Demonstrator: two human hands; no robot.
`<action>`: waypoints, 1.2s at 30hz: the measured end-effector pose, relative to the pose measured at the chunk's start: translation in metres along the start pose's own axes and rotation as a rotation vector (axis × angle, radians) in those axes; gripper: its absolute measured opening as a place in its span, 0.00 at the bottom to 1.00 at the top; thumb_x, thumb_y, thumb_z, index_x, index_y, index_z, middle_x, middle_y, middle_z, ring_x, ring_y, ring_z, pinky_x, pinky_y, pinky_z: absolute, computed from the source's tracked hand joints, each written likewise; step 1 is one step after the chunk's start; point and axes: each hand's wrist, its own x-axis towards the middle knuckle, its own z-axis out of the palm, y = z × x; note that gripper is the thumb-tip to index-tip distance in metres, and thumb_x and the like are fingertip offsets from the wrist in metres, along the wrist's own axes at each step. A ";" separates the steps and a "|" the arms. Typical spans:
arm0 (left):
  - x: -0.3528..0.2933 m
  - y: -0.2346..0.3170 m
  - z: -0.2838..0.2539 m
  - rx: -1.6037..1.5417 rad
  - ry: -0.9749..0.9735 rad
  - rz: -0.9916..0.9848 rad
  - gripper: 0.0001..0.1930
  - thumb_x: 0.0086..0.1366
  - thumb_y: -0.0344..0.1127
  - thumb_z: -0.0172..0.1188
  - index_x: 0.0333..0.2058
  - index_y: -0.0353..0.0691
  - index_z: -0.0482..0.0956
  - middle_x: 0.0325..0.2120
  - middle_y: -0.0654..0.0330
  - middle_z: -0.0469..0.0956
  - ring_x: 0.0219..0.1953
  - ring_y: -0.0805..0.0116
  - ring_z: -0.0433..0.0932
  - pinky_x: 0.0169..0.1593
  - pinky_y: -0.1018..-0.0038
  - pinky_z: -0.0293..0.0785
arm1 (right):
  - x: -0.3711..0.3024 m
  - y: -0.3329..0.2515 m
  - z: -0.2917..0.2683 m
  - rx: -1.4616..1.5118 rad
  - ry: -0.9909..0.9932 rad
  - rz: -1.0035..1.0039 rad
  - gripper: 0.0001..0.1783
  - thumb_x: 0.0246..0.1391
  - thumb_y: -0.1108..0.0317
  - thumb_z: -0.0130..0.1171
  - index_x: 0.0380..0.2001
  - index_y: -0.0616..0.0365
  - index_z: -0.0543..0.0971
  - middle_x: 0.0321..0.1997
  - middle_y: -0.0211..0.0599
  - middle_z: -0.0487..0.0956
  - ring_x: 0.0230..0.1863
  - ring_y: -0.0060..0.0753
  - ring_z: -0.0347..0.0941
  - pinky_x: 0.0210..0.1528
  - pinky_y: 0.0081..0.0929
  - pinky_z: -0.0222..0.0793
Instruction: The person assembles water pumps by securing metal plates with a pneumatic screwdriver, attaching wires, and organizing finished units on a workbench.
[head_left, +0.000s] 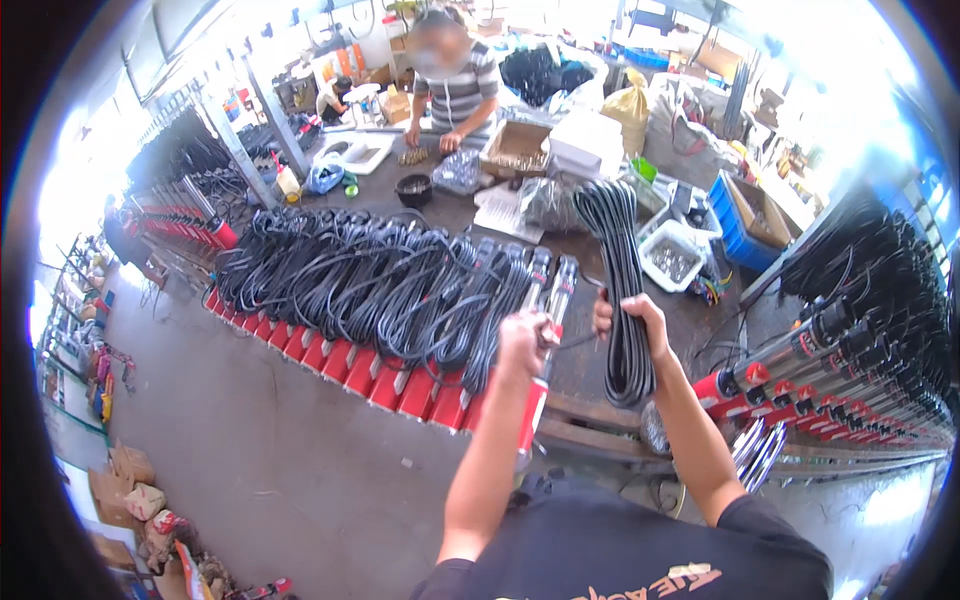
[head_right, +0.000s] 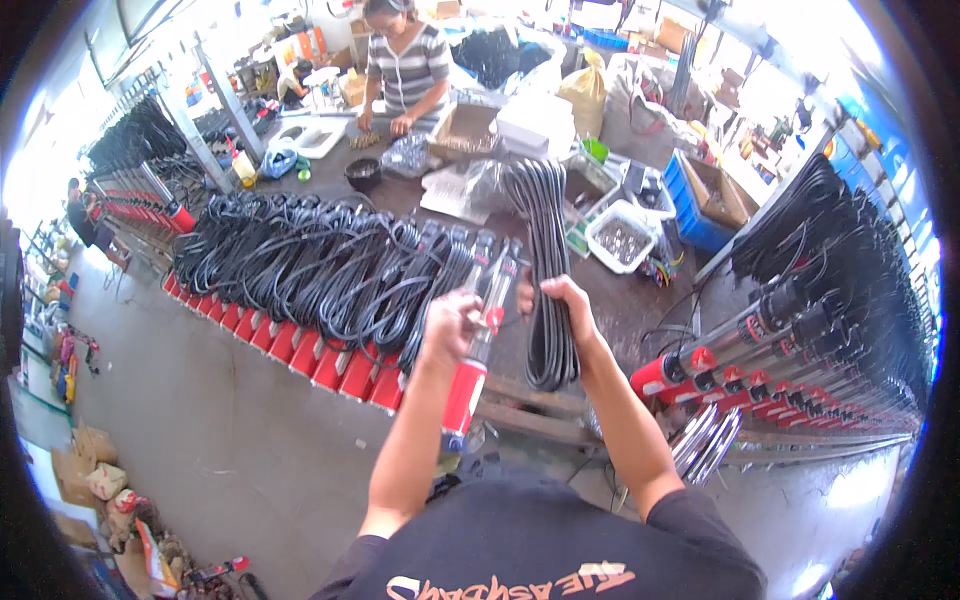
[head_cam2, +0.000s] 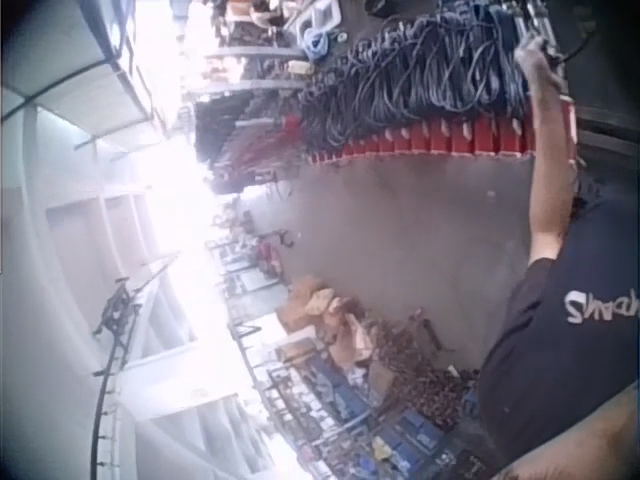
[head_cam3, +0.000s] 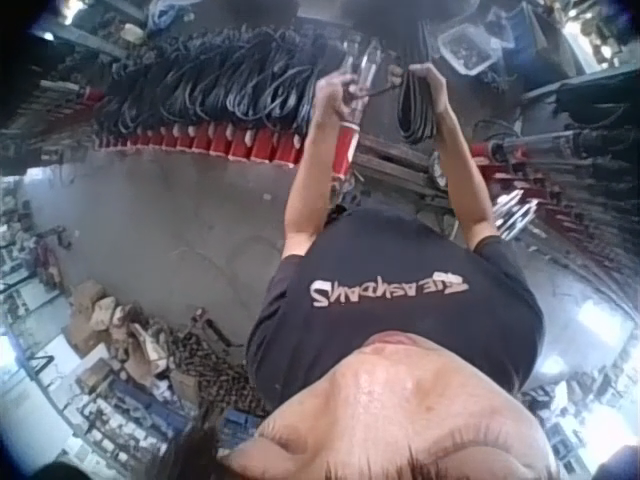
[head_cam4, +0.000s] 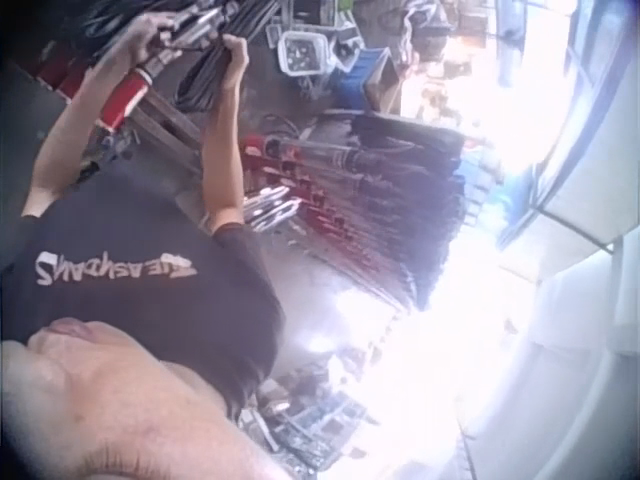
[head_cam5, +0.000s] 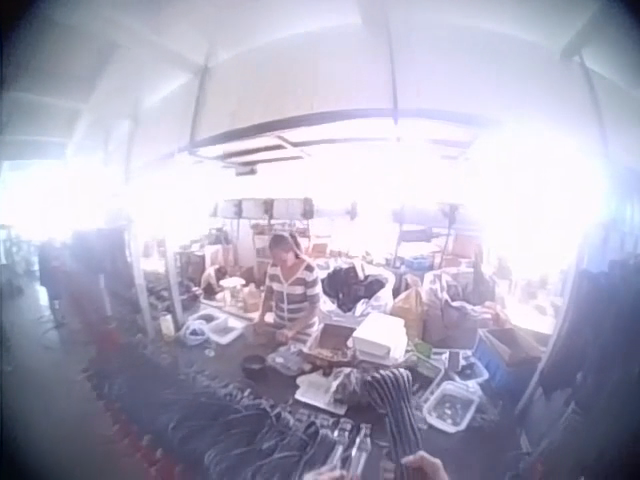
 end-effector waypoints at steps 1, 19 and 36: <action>-0.007 0.015 -0.006 0.023 0.029 -0.009 0.13 0.64 0.24 0.58 0.47 0.31 0.75 0.31 0.58 0.80 0.23 0.70 0.79 0.23 0.73 0.78 | 0.007 0.009 -0.005 0.098 -0.050 0.009 0.26 0.52 0.58 0.53 0.52 0.61 0.70 0.35 0.29 0.71 0.36 0.27 0.70 0.42 0.26 0.71; -0.071 0.054 -0.039 0.763 0.357 0.325 0.10 0.72 0.30 0.56 0.48 0.35 0.80 0.36 0.61 0.82 0.36 0.76 0.79 0.39 0.80 0.76 | 0.014 0.166 -0.084 -1.603 0.589 -0.231 0.48 0.49 0.37 0.65 0.62 0.62 0.67 0.66 0.53 0.62 0.69 0.56 0.53 0.66 0.57 0.54; -0.148 -0.224 0.213 1.123 -0.928 -0.028 0.12 0.68 0.31 0.61 0.46 0.30 0.78 0.33 0.55 0.82 0.36 0.71 0.81 0.41 0.75 0.77 | -0.451 0.041 -0.367 -1.106 1.998 0.540 0.60 0.41 0.31 0.68 0.64 0.67 0.60 0.65 0.56 0.65 0.67 0.58 0.61 0.68 0.54 0.57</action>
